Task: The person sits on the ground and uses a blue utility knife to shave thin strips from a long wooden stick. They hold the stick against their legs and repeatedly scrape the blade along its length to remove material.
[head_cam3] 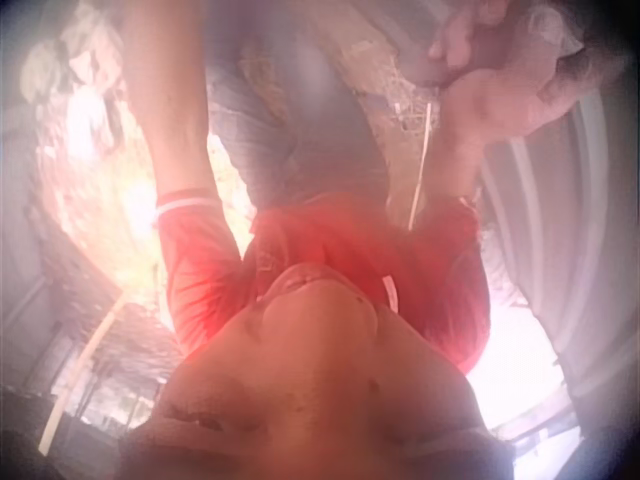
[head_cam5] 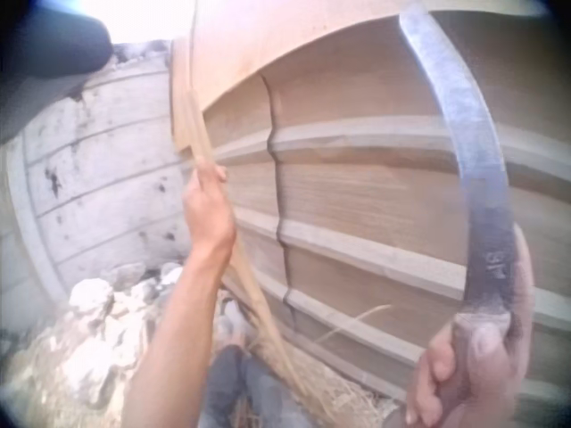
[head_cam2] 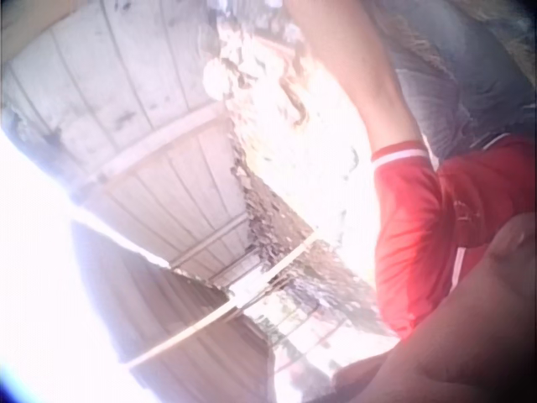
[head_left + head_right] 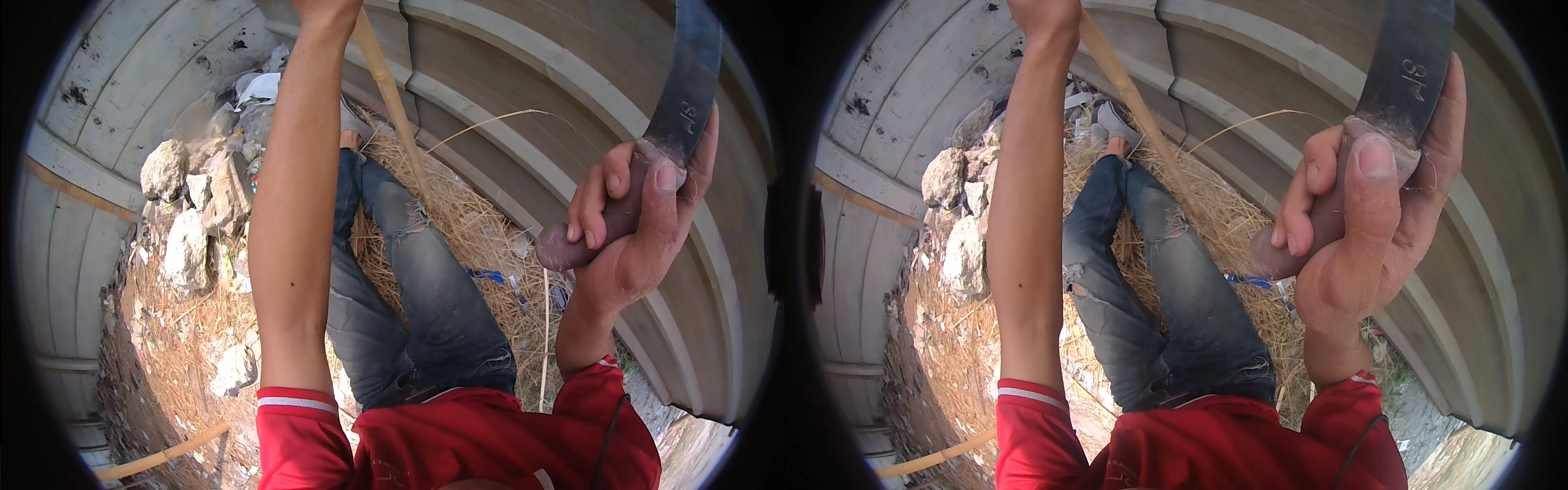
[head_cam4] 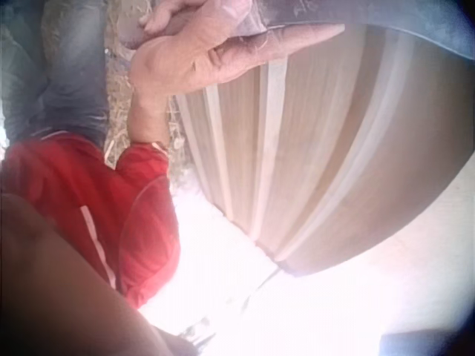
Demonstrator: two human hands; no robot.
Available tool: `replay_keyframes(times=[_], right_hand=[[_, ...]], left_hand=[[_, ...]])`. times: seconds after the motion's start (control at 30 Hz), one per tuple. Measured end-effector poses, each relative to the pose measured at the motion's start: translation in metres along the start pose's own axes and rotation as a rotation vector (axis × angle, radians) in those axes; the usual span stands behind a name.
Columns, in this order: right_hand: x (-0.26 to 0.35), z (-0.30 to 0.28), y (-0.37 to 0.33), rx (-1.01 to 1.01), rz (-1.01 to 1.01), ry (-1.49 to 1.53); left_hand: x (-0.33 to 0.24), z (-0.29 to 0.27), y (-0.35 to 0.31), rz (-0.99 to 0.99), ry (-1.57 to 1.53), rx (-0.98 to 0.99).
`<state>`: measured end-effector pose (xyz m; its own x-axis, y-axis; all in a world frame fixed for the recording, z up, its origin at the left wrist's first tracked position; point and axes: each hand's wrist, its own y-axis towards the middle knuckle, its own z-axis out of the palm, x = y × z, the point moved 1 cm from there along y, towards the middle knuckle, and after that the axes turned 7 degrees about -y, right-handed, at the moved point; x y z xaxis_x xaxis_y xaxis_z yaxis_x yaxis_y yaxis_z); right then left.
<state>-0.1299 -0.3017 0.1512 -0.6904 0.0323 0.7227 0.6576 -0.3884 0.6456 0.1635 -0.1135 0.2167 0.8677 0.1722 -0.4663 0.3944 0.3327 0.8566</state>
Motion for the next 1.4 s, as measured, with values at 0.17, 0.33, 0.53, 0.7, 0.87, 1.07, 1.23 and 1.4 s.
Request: replay_keyframes(times=[0.17, 0.33, 0.53, 0.7, 0.87, 1.07, 1.23, 1.4], right_hand=[[-0.060, 0.019, -0.069, 0.248, 0.238, -0.128], [-0.108, -0.030, -0.119, 0.365, 1.120, -0.268], [-0.011, 0.009, -0.009, 0.103, 0.204, -0.011], [0.004, 0.020, 0.002, -0.187, -0.105, 0.032], [-0.074, -0.004, -0.076, 0.270, 0.730, -0.154], [0.001, 0.004, 0.002, 0.060, 0.302, -0.067], [0.014, 0.030, 0.018, -0.169, -0.031, 0.038], [-0.071, 0.006, -0.057, 0.247, 0.573, -0.074]], left_hand=[[-0.015, 0.004, 0.000, 0.096, 0.132, -0.086], [0.004, -0.002, 0.007, 0.002, 0.164, -0.190], [0.030, -0.046, 0.020, -0.032, 0.054, -0.138], [0.036, -0.037, 0.022, -0.087, -0.057, -0.121], [0.021, -0.043, 0.019, -0.193, -0.299, -0.036], [0.042, -0.059, 0.026, -0.199, -0.371, 0.000], [0.034, -0.034, 0.021, -0.195, -0.341, 0.058], [0.020, -0.016, 0.012, -0.281, -0.381, -0.021]])
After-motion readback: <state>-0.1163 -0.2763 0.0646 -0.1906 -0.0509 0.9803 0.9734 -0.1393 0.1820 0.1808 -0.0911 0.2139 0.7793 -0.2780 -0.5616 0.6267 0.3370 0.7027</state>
